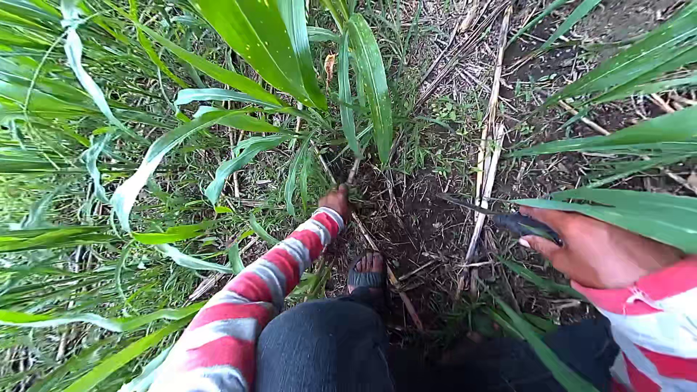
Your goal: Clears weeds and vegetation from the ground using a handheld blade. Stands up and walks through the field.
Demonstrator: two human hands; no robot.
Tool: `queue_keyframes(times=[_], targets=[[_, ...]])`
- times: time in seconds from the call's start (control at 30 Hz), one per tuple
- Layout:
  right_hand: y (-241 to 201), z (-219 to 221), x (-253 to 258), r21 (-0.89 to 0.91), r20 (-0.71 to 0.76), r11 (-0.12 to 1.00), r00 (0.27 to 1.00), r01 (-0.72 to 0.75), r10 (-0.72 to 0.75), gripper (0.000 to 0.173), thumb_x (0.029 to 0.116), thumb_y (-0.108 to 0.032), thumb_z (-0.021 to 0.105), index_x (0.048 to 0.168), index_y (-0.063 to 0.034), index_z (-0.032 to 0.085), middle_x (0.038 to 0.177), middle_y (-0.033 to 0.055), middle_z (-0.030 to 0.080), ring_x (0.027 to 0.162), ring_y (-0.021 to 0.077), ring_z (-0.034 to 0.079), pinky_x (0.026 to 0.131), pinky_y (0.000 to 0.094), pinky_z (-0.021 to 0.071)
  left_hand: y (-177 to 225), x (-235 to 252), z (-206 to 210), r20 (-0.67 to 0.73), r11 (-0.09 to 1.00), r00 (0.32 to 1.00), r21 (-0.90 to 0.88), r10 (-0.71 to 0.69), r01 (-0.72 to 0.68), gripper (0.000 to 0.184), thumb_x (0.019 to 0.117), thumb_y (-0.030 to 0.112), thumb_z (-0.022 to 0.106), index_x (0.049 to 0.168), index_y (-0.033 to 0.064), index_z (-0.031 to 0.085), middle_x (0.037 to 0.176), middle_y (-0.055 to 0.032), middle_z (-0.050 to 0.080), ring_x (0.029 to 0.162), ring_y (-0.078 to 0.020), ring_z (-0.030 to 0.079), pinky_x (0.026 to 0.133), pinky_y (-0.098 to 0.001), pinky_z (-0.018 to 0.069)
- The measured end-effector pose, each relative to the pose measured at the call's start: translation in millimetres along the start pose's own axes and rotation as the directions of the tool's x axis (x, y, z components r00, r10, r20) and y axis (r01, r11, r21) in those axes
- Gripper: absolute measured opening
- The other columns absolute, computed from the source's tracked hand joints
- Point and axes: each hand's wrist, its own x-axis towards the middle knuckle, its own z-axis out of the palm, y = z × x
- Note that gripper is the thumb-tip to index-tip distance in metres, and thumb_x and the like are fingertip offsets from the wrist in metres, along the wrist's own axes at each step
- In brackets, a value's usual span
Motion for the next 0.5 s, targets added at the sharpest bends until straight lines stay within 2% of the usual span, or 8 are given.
queue_keyframes(times=[0.07,0.17,0.2,0.27,0.33,0.37,0.4,0.5], targets=[[1,0,-1,0.038,0.014,0.999,1.000,-0.004,0.003,0.045,0.1011,-0.012,0.065,0.144,-0.0018,0.056,0.126,0.0317,0.065,0.117,0.0507,0.063,0.100,0.0681,0.0448,18,-10,5,0.051,0.995,0.994,-0.006,0.099,-0.099,0.060,0.0969,0.011,0.066,0.152,0.0024,0.043,0.127,-0.0341,0.064,0.116,-0.0534,0.064,0.095,-0.0703,0.0507],[5,-2,1,0.016,-0.005,1.000,1.000,0.018,-0.018,0.043,0.0998,-0.013,0.067,0.141,-0.0026,0.059,0.121,0.0315,0.067,0.113,0.0512,0.065,0.096,0.0694,0.0466,22,-3,17,0.114,0.991,0.985,-0.035,0.130,-0.127,0.067,0.1000,0.012,0.061,0.160,0.0068,0.030,0.119,-0.0320,0.068,0.111,-0.0501,0.068,0.094,-0.0674,0.0526],[6,-2,2,-0.006,-0.027,1.000,0.999,0.029,-0.029,0.042,0.0989,-0.014,0.068,0.139,-0.0036,0.061,0.118,0.0316,0.068,0.110,0.0523,0.066,0.093,0.0710,0.0469,19,3,19,0.105,0.989,0.983,-0.012,0.148,-0.148,0.067,0.0993,0.012,0.063,0.159,0.0073,0.033,0.124,-0.0314,0.067,0.115,-0.0502,0.066,0.094,-0.0679,0.0523],[9,-2,4,-0.050,-0.070,0.998,0.996,0.043,-0.046,0.041,0.0978,-0.017,0.070,0.137,-0.0061,0.064,0.114,0.0318,0.070,0.106,0.0539,0.067,0.089,0.0736,0.0472,6,18,24,0.048,0.972,0.975,0.083,0.218,-0.221,0.068,0.0929,0.009,0.073,0.154,0.0096,0.045,0.146,-0.0279,0.055,0.132,-0.0520,0.055,0.094,-0.0715,0.0508],[11,-1,5,-0.084,-0.105,0.995,0.993,0.054,-0.063,0.040,0.0962,-0.019,0.071,0.135,-0.0086,0.066,0.109,0.0311,0.071,0.101,0.0544,0.068,0.084,0.0749,0.0481,-11,36,25,0.016,0.956,0.977,0.201,0.215,-0.213,0.079,0.0889,0.010,0.077,0.159,0.0136,0.041,0.161,-0.0251,0.041,0.139,-0.0538,0.047,0.092,-0.0726,0.0514],[12,0,5,-0.082,-0.108,0.995,0.992,0.060,-0.068,0.041,0.0958,-0.018,0.072,0.135,-0.0083,0.066,0.108,0.0311,0.071,0.100,0.0546,0.068,0.084,0.0749,0.0482,-15,41,21,0.014,0.958,0.985,0.230,0.174,-0.173,0.085,0.0898,0.008,0.076,0.163,0.0126,0.033,0.164,-0.0245,0.035,0.140,-0.0536,0.046,0.094,-0.0716,0.0509],[14,0,5,-0.068,-0.106,0.995,0.991,0.074,-0.081,0.041,0.0956,-0.017,0.072,0.135,-0.0070,0.065,0.108,0.0311,0.071,0.099,0.0546,0.068,0.084,0.0745,0.0484,-17,46,16,0.024,0.962,0.991,0.240,0.128,-0.130,0.085,0.0920,0.005,0.073,0.164,0.0094,0.028,0.163,-0.0265,0.036,0.139,-0.0547,0.046,0.096,-0.0715,0.0493],[18,3,8,0.036,-0.097,0.991,0.987,0.128,-0.124,0.042,0.0952,-0.008,0.070,0.136,-0.0004,0.062,0.114,0.0329,0.069,0.104,0.0538,0.067,0.089,0.0726,0.0482,-7,60,0,0.044,0.976,0.999,0.213,0.028,-0.037,0.060,0.1011,0.006,0.060,0.157,0.0010,0.039,0.157,-0.0293,0.044,0.137,-0.0547,0.048,0.101,-0.0721,0.0462]])
